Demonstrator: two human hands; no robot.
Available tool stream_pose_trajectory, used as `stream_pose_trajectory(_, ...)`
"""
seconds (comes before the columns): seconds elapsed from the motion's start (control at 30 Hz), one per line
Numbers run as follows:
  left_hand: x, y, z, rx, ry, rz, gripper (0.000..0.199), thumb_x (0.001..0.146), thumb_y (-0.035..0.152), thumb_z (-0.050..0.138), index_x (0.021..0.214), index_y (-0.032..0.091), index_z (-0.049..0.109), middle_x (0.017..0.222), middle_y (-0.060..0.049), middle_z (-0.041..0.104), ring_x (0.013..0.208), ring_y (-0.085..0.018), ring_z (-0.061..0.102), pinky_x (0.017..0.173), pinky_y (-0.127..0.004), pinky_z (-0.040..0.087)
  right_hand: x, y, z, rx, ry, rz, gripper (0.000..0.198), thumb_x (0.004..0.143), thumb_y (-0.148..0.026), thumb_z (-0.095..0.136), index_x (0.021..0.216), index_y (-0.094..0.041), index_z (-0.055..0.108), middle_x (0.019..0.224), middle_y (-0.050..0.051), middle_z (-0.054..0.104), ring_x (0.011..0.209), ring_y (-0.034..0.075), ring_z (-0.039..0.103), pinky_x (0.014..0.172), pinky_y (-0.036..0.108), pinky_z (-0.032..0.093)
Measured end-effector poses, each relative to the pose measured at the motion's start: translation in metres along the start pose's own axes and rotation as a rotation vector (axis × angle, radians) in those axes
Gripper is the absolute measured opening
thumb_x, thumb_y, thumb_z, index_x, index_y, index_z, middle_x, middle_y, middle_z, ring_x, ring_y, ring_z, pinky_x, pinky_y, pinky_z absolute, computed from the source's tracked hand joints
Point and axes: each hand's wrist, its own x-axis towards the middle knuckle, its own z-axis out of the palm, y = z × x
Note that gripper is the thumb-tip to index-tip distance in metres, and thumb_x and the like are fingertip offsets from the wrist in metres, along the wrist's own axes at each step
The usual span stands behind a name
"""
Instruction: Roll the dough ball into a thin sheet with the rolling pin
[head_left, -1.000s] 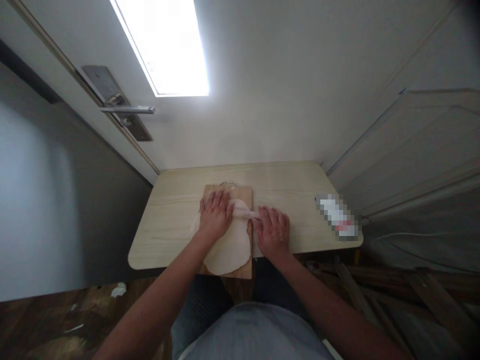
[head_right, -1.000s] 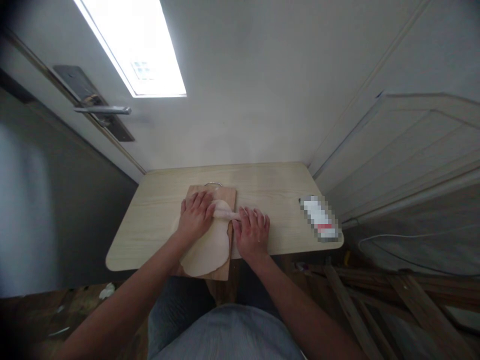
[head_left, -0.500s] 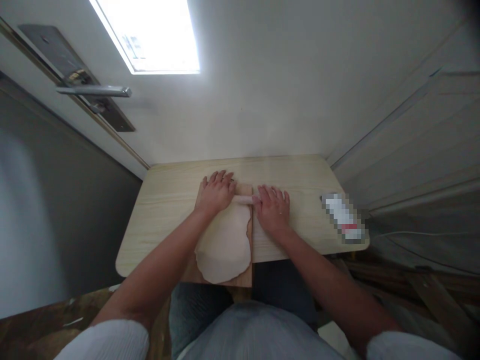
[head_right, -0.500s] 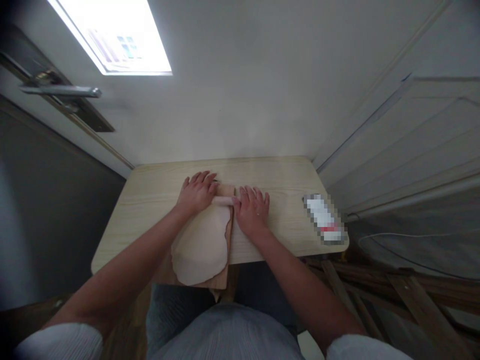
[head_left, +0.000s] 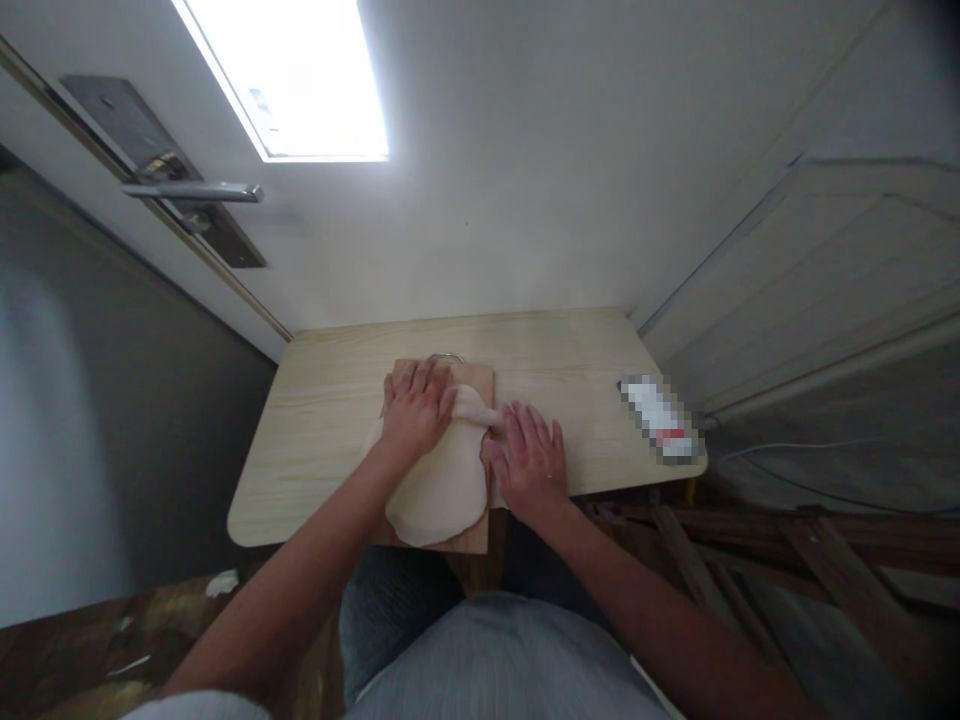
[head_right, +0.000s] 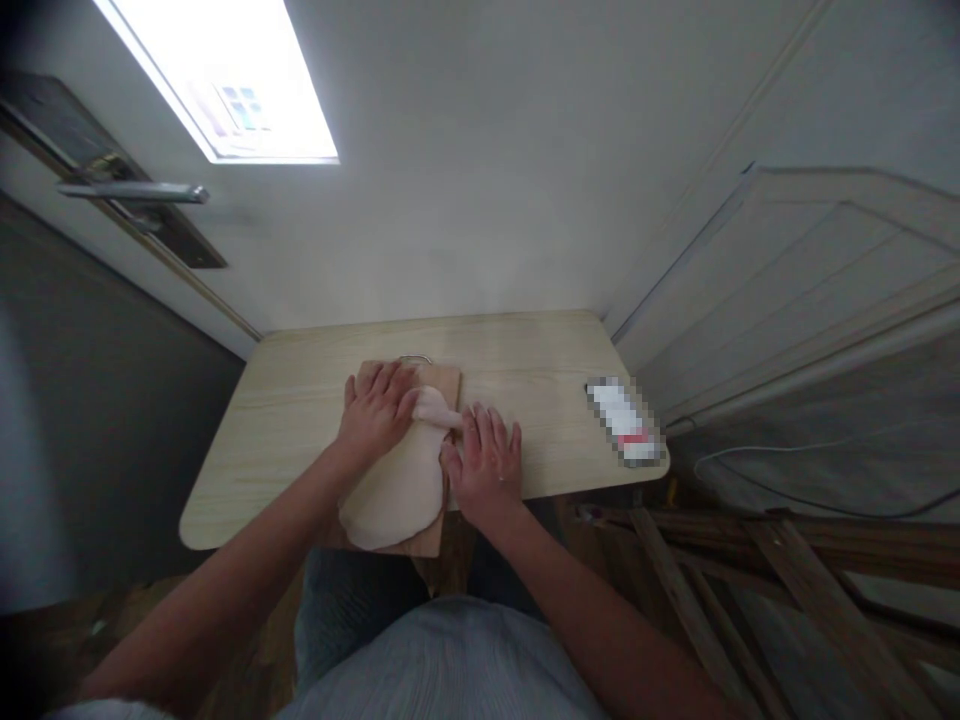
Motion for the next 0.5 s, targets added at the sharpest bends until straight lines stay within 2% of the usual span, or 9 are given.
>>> stream_pose_trajectory(0.1, -0.02, -0.002, 0.001, 0.006, -0.027, 0.0, 0.057, 0.105, 0.049, 0.022, 0.153, 0.026, 0.039, 0.161, -0.009, 0.04, 0.15, -0.03, 0.03, 0.12, -0.065, 0.02, -0.021, -0.008, -0.003, -0.001, 0.003, -0.024, 0.059, 0.102, -0.046, 0.042, 0.15, -0.013, 0.045, 0.155, 0.016, 0.045, 0.144, 0.033, 0.037, 0.119, 0.056, 0.022)
stream_pose_trajectory(0.2, -0.024, -0.003, 0.002, 0.009, -0.043, -0.005, 0.058, 0.105, 0.049, 0.021, 0.154, 0.025, 0.039, 0.161, -0.009, 0.039, 0.151, -0.03, 0.029, 0.12, -0.064, 0.021, -0.024, -0.009, -0.002, -0.002, 0.003, -0.03, 0.061, 0.102, -0.048, 0.042, 0.151, -0.012, 0.044, 0.157, 0.016, 0.042, 0.147, 0.033, 0.033, 0.12, 0.057, 0.019)
stream_pose_trajectory(0.3, -0.011, -0.002, 0.001, 0.008, -0.036, 0.0, 0.057, 0.104, 0.049, 0.021, 0.153, 0.026, 0.041, 0.161, -0.008, 0.04, 0.149, -0.031, 0.031, 0.119, -0.063, 0.023, -0.013, -0.004, 0.004, -0.003, 0.019, -0.027, 0.062, 0.102, -0.049, 0.041, 0.15, -0.011, 0.044, 0.157, 0.017, 0.042, 0.147, 0.033, 0.032, 0.12, 0.057, 0.017)
stream_pose_trajectory(0.5, 0.035, 0.005, 0.0, 0.014, -0.054, 0.007, 0.055, 0.104, 0.048, 0.022, 0.147, 0.027, 0.049, 0.159, -0.009, 0.043, 0.148, -0.033, 0.032, 0.118, -0.063, 0.024, 0.025, 0.01, 0.015, -0.012, 0.008, 0.025, 0.064, 0.104, -0.051, 0.036, 0.152, -0.01, 0.04, 0.157, 0.018, 0.042, 0.145, 0.033, 0.034, 0.12, 0.06, 0.012)
